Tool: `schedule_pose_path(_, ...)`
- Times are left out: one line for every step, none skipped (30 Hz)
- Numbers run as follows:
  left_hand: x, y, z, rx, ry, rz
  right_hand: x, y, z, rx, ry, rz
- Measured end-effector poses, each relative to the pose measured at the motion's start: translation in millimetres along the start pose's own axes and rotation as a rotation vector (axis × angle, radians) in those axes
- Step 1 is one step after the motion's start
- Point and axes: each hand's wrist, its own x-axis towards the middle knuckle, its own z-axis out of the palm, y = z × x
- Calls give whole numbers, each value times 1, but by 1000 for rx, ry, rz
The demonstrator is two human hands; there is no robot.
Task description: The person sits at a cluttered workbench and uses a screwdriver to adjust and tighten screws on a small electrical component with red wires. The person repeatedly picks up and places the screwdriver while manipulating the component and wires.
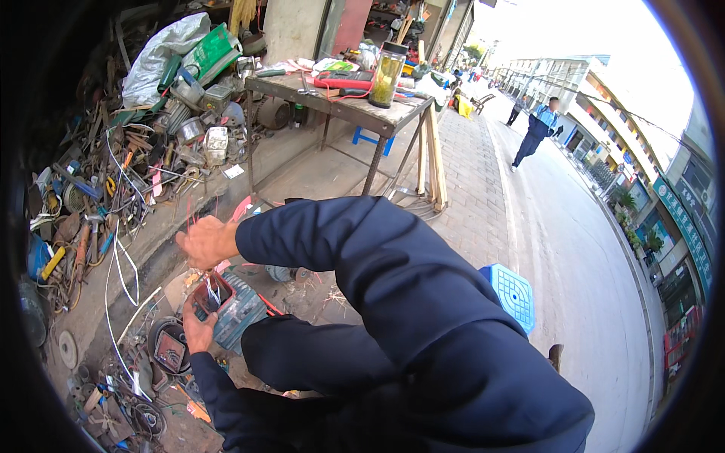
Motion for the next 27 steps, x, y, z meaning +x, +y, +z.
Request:
schedule_pose_path(1,1,0,-11,7,11,1,-1,1,-59,-38,33)
schedule_pose_path(2,2,0,-39,15,55,1,-2,2,-88,-56,42)
schedule_pose_path(2,3,0,-8,8,22,2,-2,3,-111,-13,36)
schedule_pose_path(2,3,-1,2,13,22,3,-3,3,-63,69,-64)
schedule_pose_path(2,4,-1,12,8,4,3,-3,4,-10,214,-177)
schedule_pose_path(2,3,-2,-1,5,17,4,-3,4,26,289,-243)
schedule_pose_path(2,3,-2,-14,-4,9,6,-3,4,18,240,-161)
schedule_pose_path(2,2,-3,-37,-9,0,7,-2,3,-9,119,-32)
schedule_pose_path(1,1,-3,-32,-15,-9,8,-2,3,-21,-9,95)
schedule_pose_path(-1,1,-4,-33,-19,-17,9,-1,1,-43,-62,119)
schedule_pose_path(-2,1,-4,-46,-18,-9,10,0,0,-50,-121,141)
schedule_pose_path(-4,2,-3,-34,-7,0,11,1,-2,-51,-115,138)
schedule_pose_path(-5,3,-3,-34,12,27,12,1,-4,16,-82,17)
schedule_pose_path(-6,5,-3,-44,23,45,12,2,-7,83,7,-117)
schedule_pose_path(-6,6,-2,-50,29,38,12,2,-9,131,50,-201)
schedule_pose_path(-6,8,-3,-64,19,22,12,3,-12,121,39,-226)
schedule_pose_path(-6,9,-3,-106,13,29,12,3,-14,100,17,-143)
schedule_pose_path(-5,10,-3,-112,11,23,11,4,-17,63,-47,-22)
schedule_pose_path(-4,10,-3,-101,9,12,9,4,-18,26,-138,113)
schedule_pose_path(-4,10,-3,-114,13,22,9,6,-21,14,-182,115)
schedule_pose_path(-3,10,-2,-126,15,32,8,8,-22,16,-234,113)
schedule_pose_path(-2,9,-2,-135,5,25,8,11,-23,25,-209,97)
schedule_pose_path(-1,8,-2,-130,2,23,8,14,-23,80,-130,-42)
schedule_pose_path(0,7,-2,-125,-2,20,7,15,-21,142,25,-193)
schedule_pose_path(1,6,-1,-139,-12,0,8,18,-19,159,26,-239)
schedule_pose_path(1,5,-1,-147,-25,6,8,21,-17,143,122,-276)
schedule_pose_path(1,6,-1,-117,-24,16,10,23,-13,80,61,-209)
